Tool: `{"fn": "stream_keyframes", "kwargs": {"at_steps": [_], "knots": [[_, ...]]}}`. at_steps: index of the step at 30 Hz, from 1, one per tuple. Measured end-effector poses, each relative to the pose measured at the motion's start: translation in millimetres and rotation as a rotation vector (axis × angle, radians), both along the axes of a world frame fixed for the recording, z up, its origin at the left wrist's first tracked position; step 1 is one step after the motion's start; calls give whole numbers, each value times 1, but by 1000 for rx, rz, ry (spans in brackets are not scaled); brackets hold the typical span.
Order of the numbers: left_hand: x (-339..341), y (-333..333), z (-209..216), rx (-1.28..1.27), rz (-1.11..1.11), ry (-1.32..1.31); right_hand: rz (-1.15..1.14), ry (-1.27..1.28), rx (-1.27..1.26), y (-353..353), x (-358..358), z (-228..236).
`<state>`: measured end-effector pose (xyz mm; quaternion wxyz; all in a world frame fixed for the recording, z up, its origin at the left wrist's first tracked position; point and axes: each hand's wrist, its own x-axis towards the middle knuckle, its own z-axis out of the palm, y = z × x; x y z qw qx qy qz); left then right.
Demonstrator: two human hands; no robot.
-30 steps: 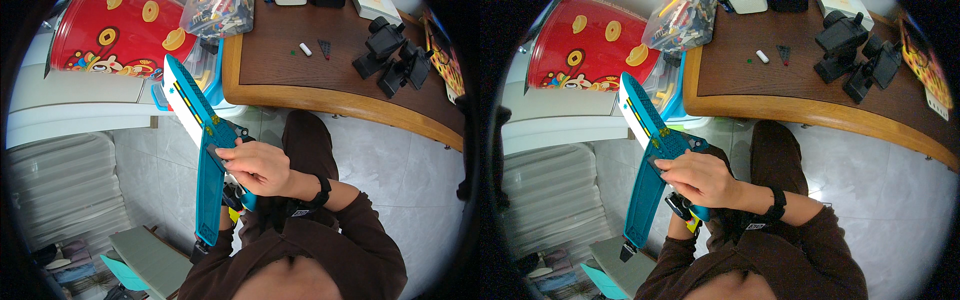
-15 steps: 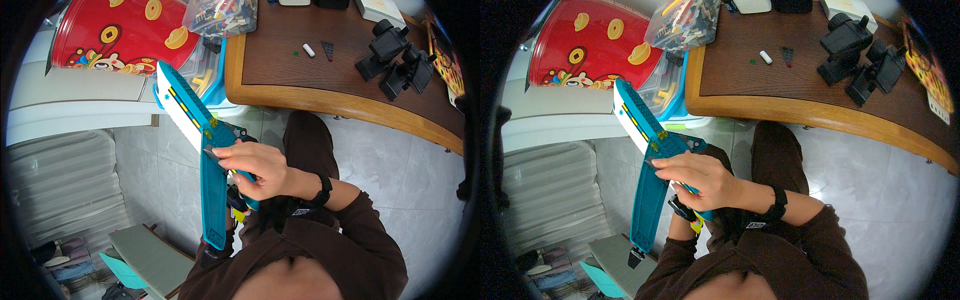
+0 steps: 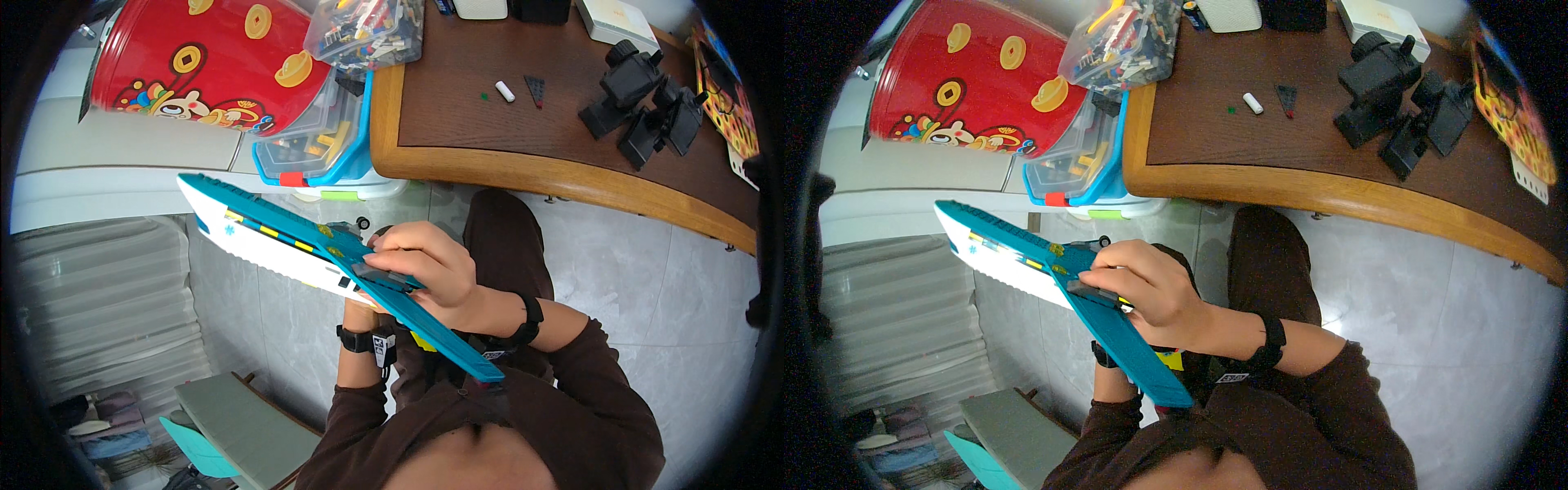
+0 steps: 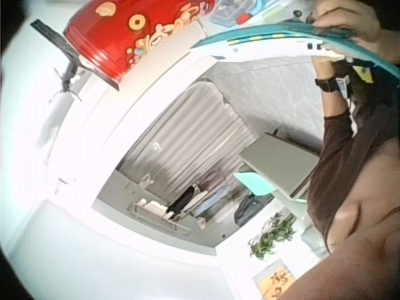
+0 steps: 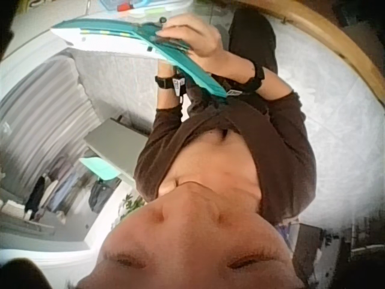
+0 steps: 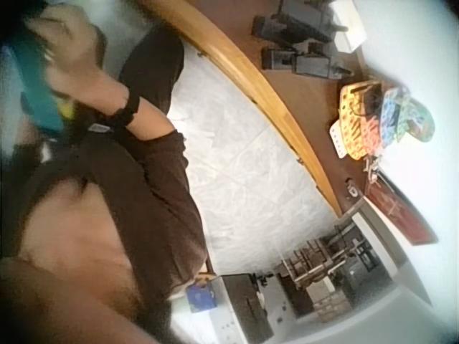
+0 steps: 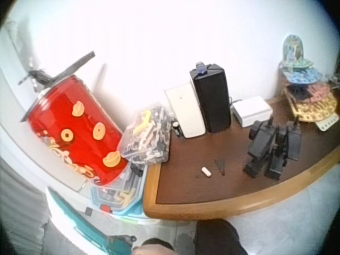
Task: The person retrieves a toy airplane from a storage box and assembles it by attaching the wings, tail, and propeller. They then add small decorative pieces to the fuselage and wings.
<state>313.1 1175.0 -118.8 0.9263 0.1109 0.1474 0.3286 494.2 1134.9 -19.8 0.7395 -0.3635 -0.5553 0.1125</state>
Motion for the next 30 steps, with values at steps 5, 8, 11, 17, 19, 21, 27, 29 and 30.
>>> {"fn": "stream_keyframes", "kwargs": {"at_steps": [5, 8, 11, 17, 19, 21, 27, 29, 30], "knots": [[-15, -3, -3, -61, 120, 38, -5, -100, 139, -1, 6, -1], [-23, -7, -11, -90, 178, 41, -45, -135, 142, -2, 4, 0], [-24, -8, -21, -97, 113, -82, -34, -145, 147, -6, 6, 2], [-13, -4, 6, -110, 15, 3, -39, -199, 163, -9, 12, 6], [-2, -5, 27, 44, -44, 84, -47, -227, 173, -9, 12, 7], [9, -7, 44, 117, -50, 157, -51, -244, 176, -9, 12, 6], [13, -12, 45, 293, 30, 452, 0, -228, 177, -7, 6, -1], [7, -12, 38, 439, 25, 710, 8, -270, 173, -7, 4, -3], [7, -12, 35, 513, 12, 768, 0, -276, 183, -7, 4, -4]]}}
